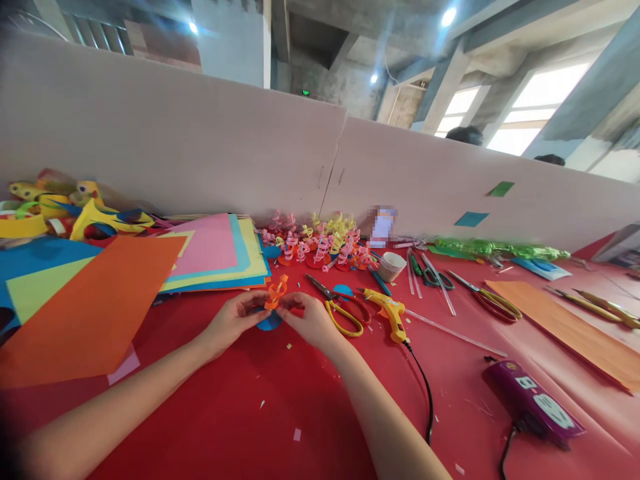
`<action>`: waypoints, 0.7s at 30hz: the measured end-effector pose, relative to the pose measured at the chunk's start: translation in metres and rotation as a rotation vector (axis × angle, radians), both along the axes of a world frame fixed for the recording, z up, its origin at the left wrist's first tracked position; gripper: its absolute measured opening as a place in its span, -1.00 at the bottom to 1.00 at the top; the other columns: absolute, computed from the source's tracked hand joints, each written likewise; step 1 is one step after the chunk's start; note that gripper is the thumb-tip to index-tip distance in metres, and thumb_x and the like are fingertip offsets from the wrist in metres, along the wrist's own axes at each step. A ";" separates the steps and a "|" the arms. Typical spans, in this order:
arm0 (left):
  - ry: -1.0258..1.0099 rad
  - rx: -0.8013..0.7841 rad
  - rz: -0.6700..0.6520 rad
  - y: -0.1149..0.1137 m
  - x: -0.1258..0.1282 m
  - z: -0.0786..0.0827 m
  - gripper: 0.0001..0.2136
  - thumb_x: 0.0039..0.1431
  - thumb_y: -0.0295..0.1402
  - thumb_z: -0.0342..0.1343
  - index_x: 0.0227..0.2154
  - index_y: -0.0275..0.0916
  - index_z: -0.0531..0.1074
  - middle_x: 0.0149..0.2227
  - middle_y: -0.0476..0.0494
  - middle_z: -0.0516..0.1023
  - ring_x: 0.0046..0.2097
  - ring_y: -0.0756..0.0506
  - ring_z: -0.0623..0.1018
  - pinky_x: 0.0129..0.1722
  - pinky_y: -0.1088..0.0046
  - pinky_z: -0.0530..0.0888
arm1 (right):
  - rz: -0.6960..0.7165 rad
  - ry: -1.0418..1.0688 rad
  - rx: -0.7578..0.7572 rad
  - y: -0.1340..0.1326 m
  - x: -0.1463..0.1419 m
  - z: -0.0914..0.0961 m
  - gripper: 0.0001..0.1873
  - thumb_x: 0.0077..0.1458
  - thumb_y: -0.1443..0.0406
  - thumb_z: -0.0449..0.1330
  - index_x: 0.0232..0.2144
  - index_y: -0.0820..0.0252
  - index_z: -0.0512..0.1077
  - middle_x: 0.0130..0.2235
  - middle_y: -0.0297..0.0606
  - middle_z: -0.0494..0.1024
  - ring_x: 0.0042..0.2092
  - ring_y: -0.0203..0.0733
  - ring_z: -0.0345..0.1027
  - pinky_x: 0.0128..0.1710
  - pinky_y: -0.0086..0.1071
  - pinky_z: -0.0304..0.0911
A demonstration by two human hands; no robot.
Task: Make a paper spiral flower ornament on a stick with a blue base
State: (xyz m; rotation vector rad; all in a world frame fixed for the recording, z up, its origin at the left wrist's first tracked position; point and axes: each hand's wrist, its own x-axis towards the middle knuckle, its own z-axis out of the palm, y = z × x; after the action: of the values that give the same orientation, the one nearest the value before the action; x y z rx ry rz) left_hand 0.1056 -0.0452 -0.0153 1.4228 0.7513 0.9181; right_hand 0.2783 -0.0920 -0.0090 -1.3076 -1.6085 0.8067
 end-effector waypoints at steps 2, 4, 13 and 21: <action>0.012 -0.006 -0.002 0.000 0.000 -0.002 -0.69 -0.14 -0.31 0.26 -0.26 -0.24 0.46 -0.21 -0.13 0.55 -0.11 -0.16 0.49 -0.09 0.26 0.40 | -0.006 -0.013 0.007 -0.001 -0.001 0.001 -0.76 -0.02 0.20 0.17 -0.33 0.27 0.44 -0.32 -0.17 0.56 -0.26 -0.14 0.43 -0.19 -0.27 0.31; 0.020 -0.019 -0.002 -0.001 0.000 -0.004 -0.68 -0.13 -0.30 0.26 -0.25 -0.25 0.46 -0.19 -0.14 0.56 -0.11 -0.17 0.49 -0.07 0.23 0.40 | -0.011 -0.030 0.008 -0.001 -0.001 0.001 -0.76 -0.02 0.20 0.17 -0.35 0.27 0.45 -0.33 -0.17 0.56 -0.27 -0.14 0.43 -0.21 -0.27 0.31; 0.006 0.008 -0.062 -0.005 0.001 -0.001 -0.71 -0.07 -0.30 0.23 -0.24 -0.22 0.43 -0.19 -0.13 0.52 -0.09 -0.15 0.47 -0.10 0.30 0.39 | -0.025 -0.001 -0.009 -0.001 -0.004 -0.001 -0.83 -0.04 0.22 0.18 -0.42 0.22 0.41 -0.37 -0.24 0.56 -0.31 -0.18 0.43 -0.26 -0.32 0.31; 0.024 0.027 -0.067 -0.006 0.001 -0.001 -0.71 -0.05 -0.30 0.21 -0.24 -0.20 0.35 -0.29 -0.07 0.47 -0.19 -0.09 0.46 -0.19 0.37 0.37 | -0.012 -0.032 -0.017 -0.001 -0.003 0.000 -0.82 -0.02 0.21 0.17 -0.40 0.22 0.44 -0.36 -0.23 0.57 -0.30 -0.16 0.44 -0.26 -0.31 0.32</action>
State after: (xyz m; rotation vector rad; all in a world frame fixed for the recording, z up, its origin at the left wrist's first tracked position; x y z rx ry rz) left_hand 0.1064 -0.0508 -0.0164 1.4758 0.7071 0.8640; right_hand 0.2757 -0.0928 -0.0091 -1.3472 -1.6206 0.7970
